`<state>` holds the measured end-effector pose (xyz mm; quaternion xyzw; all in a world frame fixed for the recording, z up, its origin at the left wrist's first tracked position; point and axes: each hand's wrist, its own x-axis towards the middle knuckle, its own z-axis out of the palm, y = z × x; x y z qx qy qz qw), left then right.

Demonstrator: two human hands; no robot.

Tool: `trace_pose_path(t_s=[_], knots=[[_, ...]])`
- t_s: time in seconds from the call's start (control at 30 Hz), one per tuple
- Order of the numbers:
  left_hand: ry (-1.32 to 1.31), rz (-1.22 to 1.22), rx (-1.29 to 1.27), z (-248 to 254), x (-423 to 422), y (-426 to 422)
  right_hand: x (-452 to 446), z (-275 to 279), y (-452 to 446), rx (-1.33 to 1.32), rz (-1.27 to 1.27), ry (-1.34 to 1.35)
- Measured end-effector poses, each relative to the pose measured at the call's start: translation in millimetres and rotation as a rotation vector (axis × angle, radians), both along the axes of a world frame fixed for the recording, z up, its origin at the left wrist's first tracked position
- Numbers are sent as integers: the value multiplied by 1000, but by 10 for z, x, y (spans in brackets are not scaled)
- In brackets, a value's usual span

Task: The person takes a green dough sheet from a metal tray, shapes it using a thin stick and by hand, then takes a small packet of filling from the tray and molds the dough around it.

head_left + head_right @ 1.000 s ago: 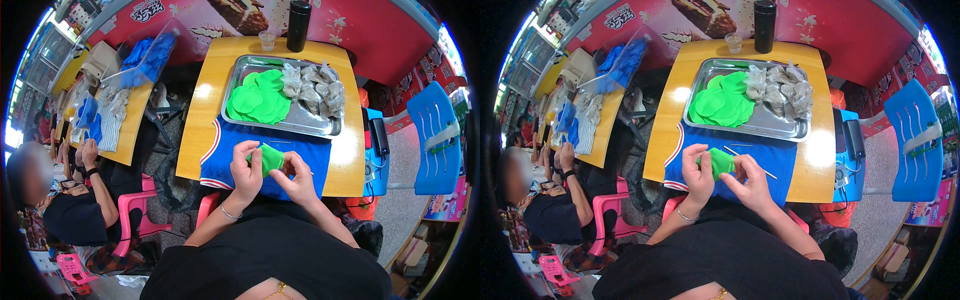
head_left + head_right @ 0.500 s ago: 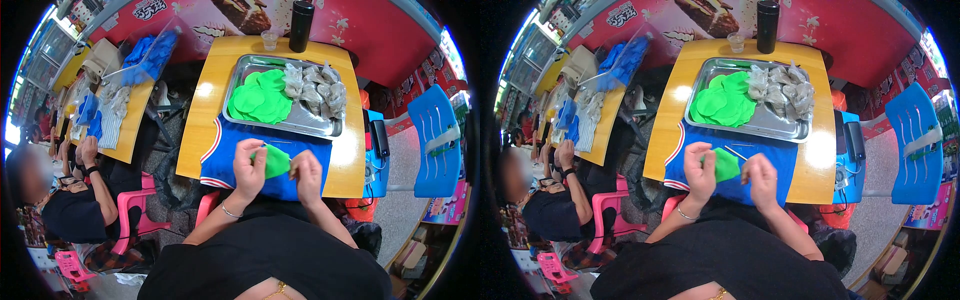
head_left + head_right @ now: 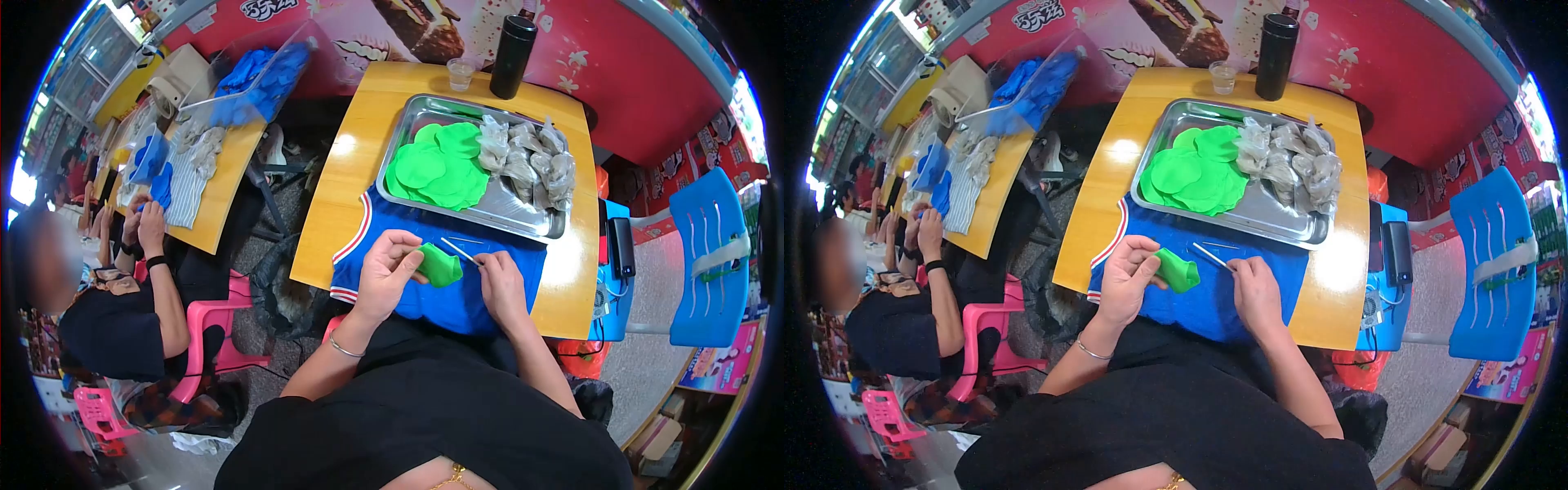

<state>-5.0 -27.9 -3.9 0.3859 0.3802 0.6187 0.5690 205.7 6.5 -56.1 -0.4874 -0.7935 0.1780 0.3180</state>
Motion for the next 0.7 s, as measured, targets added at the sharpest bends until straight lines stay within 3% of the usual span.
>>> trace_pose_path(t_s=[0.07,0.2,0.53,0.7], knots=[[19,-12,24,5,-22,4,23,-25,37,-18,-25,146],[44,30,61,43,-63,27,115,425,-73,-120,0,335],[41,-47,110,132,8,28,70,803,-234,-68,109,228],[147,-32,160,155,68,8,-66,798,-247,-74,108,321]])
